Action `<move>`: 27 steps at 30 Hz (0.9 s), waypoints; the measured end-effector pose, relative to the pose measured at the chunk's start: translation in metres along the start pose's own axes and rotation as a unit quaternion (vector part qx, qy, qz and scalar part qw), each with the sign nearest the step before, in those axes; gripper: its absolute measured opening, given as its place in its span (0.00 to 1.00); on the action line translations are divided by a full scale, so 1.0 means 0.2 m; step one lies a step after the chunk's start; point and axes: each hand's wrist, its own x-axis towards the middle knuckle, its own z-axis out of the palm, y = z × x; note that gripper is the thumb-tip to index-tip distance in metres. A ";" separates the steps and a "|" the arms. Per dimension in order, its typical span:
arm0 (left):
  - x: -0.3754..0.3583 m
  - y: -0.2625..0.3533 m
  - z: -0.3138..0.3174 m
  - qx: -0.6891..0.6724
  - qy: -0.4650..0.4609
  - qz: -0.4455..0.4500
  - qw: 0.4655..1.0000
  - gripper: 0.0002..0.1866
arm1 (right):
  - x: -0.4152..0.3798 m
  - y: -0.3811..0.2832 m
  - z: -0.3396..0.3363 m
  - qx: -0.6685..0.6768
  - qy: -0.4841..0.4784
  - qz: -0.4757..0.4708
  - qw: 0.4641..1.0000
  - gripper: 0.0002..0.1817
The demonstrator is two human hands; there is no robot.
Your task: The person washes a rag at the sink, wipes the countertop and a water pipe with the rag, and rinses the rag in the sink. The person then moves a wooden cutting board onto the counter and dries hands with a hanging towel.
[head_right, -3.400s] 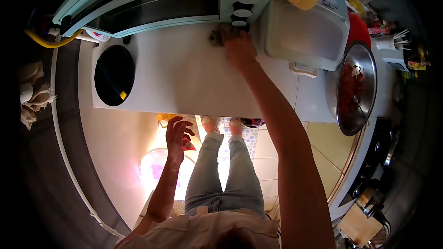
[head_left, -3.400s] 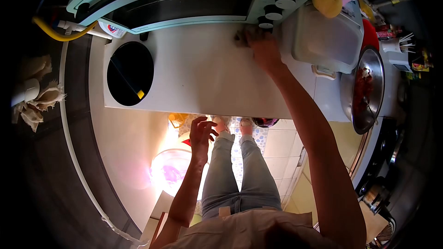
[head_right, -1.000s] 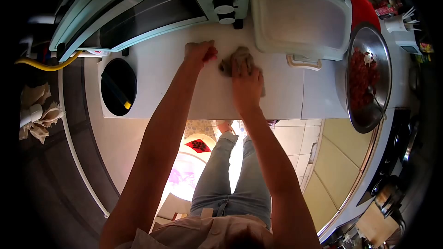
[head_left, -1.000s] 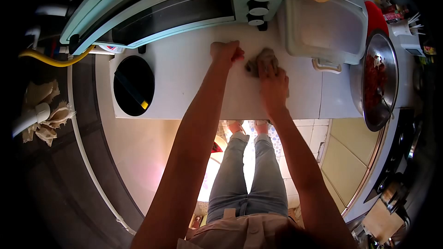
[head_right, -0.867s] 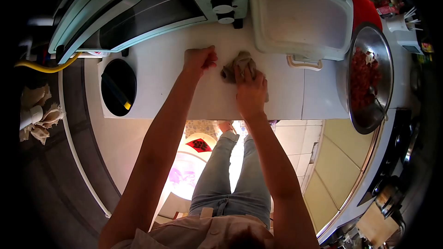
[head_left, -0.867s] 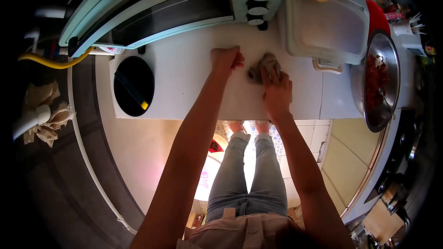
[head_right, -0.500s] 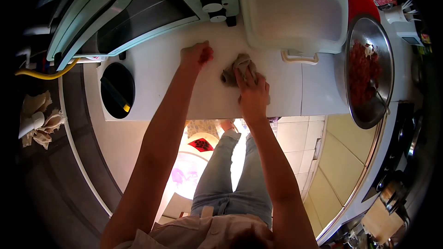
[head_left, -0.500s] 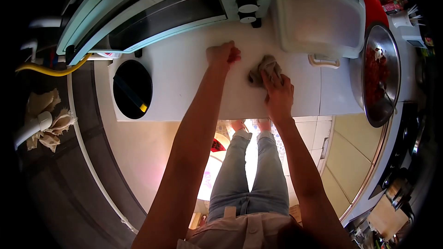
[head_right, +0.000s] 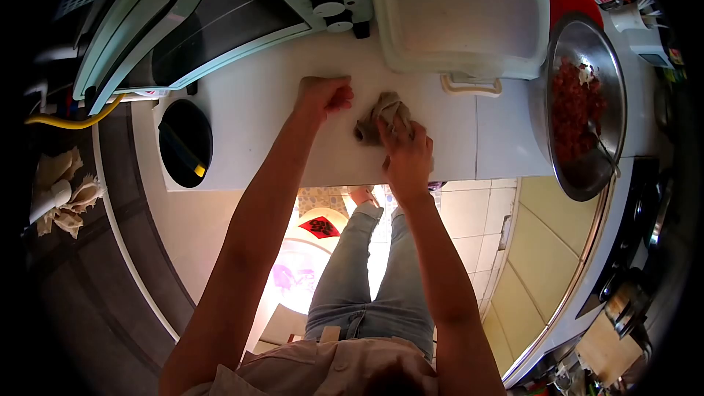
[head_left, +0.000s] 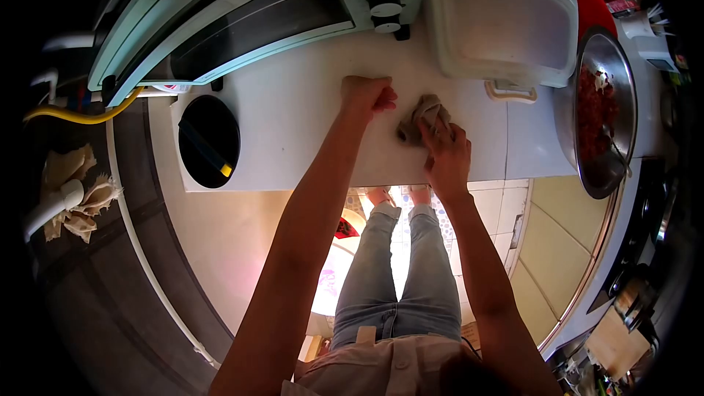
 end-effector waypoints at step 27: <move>-0.02 -0.06 0.02 -0.196 0.092 0.069 0.974 0.09 | 0.34 -0.06 0.12 -0.065 0.035 -0.044 0.996 0.32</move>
